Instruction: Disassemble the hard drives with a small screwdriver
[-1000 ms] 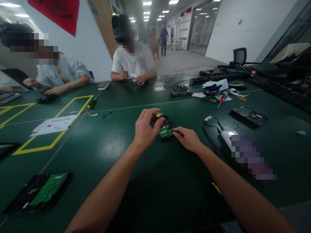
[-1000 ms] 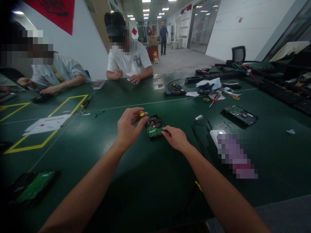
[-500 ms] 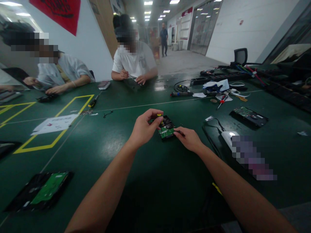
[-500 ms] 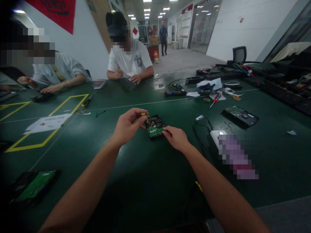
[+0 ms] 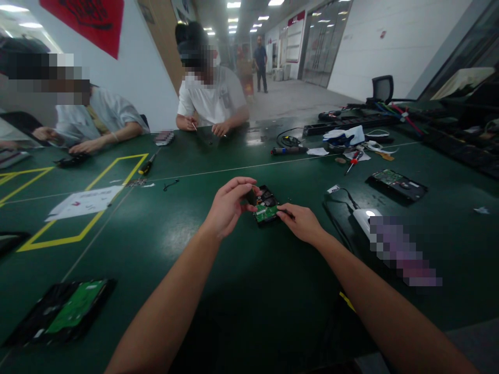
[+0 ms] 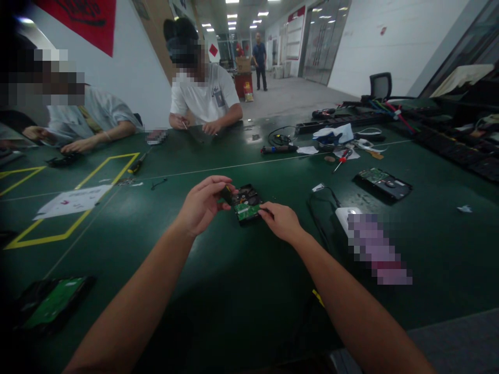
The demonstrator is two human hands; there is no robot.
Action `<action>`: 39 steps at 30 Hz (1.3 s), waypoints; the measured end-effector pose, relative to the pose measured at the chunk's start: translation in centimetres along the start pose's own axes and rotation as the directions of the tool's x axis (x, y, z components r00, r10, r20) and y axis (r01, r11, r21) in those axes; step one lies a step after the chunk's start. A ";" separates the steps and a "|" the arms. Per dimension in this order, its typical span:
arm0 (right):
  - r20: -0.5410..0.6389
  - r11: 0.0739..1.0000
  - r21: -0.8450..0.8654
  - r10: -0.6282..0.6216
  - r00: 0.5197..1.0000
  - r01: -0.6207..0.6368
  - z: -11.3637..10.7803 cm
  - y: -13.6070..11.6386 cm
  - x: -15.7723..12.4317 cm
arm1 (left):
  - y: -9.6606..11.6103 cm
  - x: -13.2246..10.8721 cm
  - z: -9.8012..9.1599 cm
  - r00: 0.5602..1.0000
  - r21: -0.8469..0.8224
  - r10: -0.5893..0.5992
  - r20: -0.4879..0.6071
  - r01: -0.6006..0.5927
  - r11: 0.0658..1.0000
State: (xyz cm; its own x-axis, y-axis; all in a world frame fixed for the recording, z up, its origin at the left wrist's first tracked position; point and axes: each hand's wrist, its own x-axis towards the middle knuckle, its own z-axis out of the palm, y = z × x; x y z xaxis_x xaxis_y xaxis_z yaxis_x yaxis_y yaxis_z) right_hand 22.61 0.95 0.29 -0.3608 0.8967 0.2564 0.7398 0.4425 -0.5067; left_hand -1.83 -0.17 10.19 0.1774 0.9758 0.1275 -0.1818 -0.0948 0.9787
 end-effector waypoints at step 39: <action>0.001 1.000 0.025 -0.004 1.000 0.004 -0.4 -0.3 0.1 | 0.9 -0.1 0.0 0.988 -0.186 -0.150 -0.020 0.144 0.972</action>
State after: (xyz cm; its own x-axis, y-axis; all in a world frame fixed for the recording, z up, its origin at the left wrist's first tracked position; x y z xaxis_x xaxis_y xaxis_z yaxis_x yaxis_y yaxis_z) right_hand 22.54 0.93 0.84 -0.3647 0.8947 0.2577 0.7239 0.4465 -0.5259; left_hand -1.97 -0.33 11.09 0.1835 0.9827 -0.0240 -0.3308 0.0847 0.9399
